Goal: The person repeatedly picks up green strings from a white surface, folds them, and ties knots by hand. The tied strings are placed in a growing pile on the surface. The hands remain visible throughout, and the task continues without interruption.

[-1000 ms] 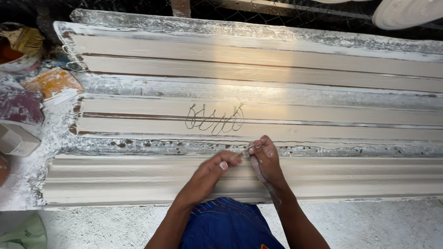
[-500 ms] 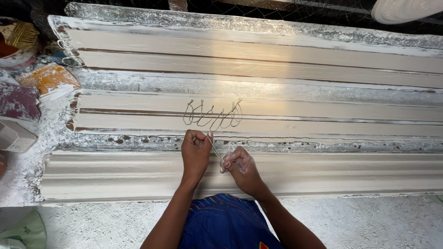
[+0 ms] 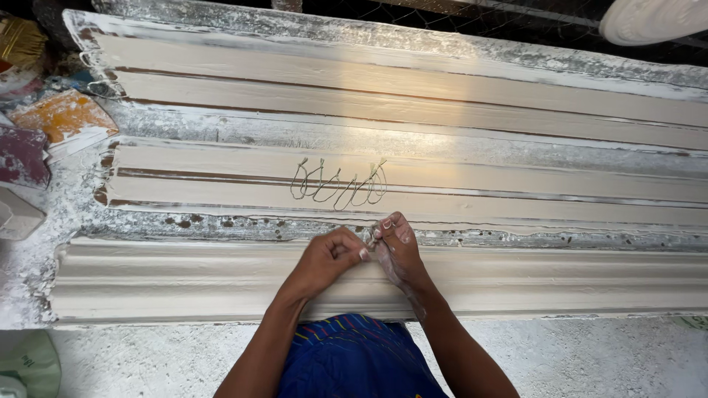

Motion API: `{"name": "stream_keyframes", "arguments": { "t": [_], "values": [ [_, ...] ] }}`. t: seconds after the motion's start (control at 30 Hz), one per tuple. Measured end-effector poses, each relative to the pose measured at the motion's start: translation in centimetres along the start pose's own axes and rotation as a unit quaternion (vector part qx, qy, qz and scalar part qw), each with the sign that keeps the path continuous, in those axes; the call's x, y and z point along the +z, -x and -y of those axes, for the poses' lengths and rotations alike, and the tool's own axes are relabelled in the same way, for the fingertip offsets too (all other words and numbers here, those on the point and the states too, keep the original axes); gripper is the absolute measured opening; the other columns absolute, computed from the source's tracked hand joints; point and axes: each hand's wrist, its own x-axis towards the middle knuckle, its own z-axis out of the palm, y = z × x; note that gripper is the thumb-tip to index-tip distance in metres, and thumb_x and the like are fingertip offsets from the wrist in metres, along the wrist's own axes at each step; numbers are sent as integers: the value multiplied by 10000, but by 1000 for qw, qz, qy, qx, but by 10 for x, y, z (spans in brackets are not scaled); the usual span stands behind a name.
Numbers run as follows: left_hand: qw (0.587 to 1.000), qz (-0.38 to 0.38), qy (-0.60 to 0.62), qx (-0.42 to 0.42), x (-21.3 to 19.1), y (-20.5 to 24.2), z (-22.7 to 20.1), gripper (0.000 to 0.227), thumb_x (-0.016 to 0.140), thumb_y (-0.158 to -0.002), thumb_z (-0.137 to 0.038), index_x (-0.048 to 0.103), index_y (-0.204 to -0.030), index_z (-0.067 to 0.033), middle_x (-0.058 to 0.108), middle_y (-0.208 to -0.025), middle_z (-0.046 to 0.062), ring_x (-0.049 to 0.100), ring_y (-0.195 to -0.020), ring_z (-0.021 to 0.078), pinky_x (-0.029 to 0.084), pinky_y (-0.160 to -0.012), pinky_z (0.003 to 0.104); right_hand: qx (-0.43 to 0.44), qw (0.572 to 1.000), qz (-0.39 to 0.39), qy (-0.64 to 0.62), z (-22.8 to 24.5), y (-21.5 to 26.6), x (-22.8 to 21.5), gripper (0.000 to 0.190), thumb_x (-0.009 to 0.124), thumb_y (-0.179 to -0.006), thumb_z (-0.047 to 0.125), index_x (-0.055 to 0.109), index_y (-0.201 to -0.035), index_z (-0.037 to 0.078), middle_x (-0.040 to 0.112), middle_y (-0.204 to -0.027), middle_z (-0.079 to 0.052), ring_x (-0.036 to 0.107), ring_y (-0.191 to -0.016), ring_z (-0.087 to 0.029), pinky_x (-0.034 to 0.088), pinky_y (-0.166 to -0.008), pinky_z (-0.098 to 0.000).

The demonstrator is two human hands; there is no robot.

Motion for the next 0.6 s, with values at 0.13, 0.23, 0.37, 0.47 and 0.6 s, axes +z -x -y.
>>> {"name": "stream_keyframes", "arguments": {
  "t": [0.13, 0.23, 0.37, 0.47, 0.6],
  "values": [
    [949, -306, -59, -44, -36, -30, 29, 200, 763, -954, -102, 609, -877, 1, 690, -854, 173, 625, -742, 151, 503, -713, 287, 21, 950, 53, 307, -9, -9, 23, 156, 606, -1014, 205, 512, -968, 89, 635, -916, -43, 634, -820, -133, 575, -793, -316],
    [884, -448, -117, 61, -52, -55, 47, 143, 675, -946, -64, 560, -1016, -15, 600, -942, 117, 564, -811, 161, 493, -732, 313, 20, 912, 142, 384, -30, -16, 44, 129, 597, -1043, 157, 512, -1006, 67, 621, -887, -70, 648, -818, -131, 553, -818, -312],
    [816, -449, -346, 112, -81, -55, 40, 239, 696, -914, -41, 606, -1128, 16, 552, -1028, 128, 561, -884, 240, 495, -796, 385, 89, 877, 69, 467, -15, -60, 44, 146, 546, -1042, 191, 520, -999, 53, 751, -933, -86, 650, -793, -147, 543, -780, -341],
    [805, -320, -479, 146, -84, -56, 31, 290, 749, -870, -95, 653, -1136, -28, 599, -1044, 137, 601, -963, 304, 500, -809, 428, 127, 867, 1, 482, -1, -110, 31, 150, 533, -1026, 205, 520, -1045, 57, 775, -971, -74, 586, -735, -195, 490, -685, -383],
    [757, -311, -568, 88, -75, -69, 32, 321, 783, -873, -194, 665, -1141, -62, 587, -1099, 136, 585, -989, 327, 489, -795, 468, 63, 823, 58, 561, -19, -153, 22, 158, 565, -1023, 202, 538, -1039, 47, 784, -918, -74, 734, -902, -141, 555, -858, -305]
  ]
}}
